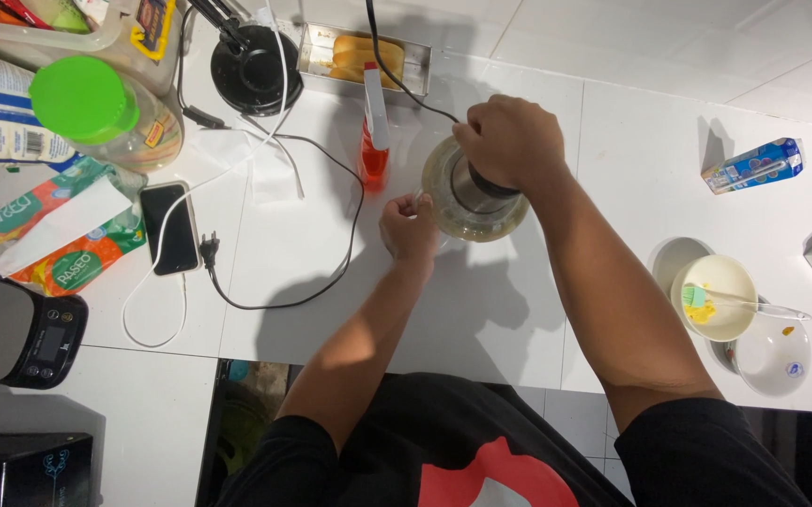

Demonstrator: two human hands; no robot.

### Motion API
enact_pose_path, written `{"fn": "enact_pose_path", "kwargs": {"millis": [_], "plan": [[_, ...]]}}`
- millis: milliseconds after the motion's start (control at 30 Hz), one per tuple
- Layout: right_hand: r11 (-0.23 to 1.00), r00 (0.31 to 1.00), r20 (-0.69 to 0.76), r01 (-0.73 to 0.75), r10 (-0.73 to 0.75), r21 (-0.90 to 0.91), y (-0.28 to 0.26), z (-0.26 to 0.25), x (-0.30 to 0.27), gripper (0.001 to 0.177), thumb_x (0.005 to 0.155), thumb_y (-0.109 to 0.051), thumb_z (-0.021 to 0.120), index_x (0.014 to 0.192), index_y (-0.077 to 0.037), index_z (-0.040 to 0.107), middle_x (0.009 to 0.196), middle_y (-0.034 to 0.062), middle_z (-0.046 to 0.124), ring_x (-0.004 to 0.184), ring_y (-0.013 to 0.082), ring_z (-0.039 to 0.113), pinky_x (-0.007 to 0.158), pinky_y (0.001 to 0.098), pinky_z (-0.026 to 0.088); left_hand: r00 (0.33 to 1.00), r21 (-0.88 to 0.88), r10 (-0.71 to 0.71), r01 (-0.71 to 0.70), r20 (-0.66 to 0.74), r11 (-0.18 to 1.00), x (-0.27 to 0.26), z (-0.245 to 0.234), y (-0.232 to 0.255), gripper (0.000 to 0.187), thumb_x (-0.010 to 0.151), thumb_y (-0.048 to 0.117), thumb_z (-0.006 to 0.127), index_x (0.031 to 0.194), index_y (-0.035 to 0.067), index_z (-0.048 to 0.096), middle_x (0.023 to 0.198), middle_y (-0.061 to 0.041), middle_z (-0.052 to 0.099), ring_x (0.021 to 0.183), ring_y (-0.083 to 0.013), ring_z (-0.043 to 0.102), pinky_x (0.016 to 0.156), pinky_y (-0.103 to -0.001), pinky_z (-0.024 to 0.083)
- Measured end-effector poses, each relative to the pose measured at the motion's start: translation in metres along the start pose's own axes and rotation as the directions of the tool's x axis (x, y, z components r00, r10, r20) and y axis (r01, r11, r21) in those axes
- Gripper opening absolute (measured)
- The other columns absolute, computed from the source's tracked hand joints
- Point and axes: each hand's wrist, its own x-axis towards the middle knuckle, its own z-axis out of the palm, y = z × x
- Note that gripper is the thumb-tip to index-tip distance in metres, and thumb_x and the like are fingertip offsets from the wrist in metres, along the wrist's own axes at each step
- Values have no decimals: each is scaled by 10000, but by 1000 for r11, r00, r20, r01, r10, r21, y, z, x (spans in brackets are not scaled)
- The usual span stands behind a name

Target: The person prepares a pumpkin puree by placing cooked pumpkin pieces into a blender, adding liquid from a carton, and blending the mixture until smooth.

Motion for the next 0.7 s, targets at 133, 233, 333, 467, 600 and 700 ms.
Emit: {"fn": "enact_pose_path", "kwargs": {"millis": [133,233,333,467,600,700], "plan": [[999,999,26,-34,34,2,-3,0,1,365,994,-351,494,761,-116,648,764,46,612,682,259,603,630,433,494,993,-65,-84,90,86,994,-13,-21,30,232,851,257,731,1034,119,693,921,-56,684,867,-237,660,774,-381,563],[998,997,45,-64,64,-3,-2,4,1,362,977,-352,478,728,-110,583,813,33,620,685,265,539,585,420,416,975,-114,-161,180,152,977,-22,-31,46,243,866,199,693,1082,98,646,994,-55,655,875,-204,625,790,-365,578],[999,998,30,-54,54,-3,2,7,1,310,938,-339,504,720,-129,573,813,19,614,667,256,525,574,406,408,976,-118,-167,184,141,976,-24,-32,47,231,865,196,701,1067,99,648,999,-54,666,871,-210,640,779,-365,590],[999,999,10,-52,52,6,3,9,0,276,892,-344,528,726,-136,602,810,7,619,664,249,531,575,395,406,981,-90,-143,155,128,984,-22,-30,44,233,864,213,715,1059,104,649,996,-54,679,886,-223,660,795,-377,595],[997,993,84,-80,80,-3,1,7,0,239,868,-359,517,792,-163,631,871,2,635,719,238,555,601,389,420,986,-50,-118,125,120,991,-11,-19,20,262,851,247,687,1073,115,649,980,-41,678,885,-207,652,805,-392,575],[999,999,-27,-30,31,42,3,9,6,236,882,-340,613,741,-168,690,681,34,582,626,253,643,655,441,516,1000,77,27,-27,5,997,14,-1,-5,216,816,354,770,958,195,740,843,12,729,862,-243,716,746,-374,554]]}}
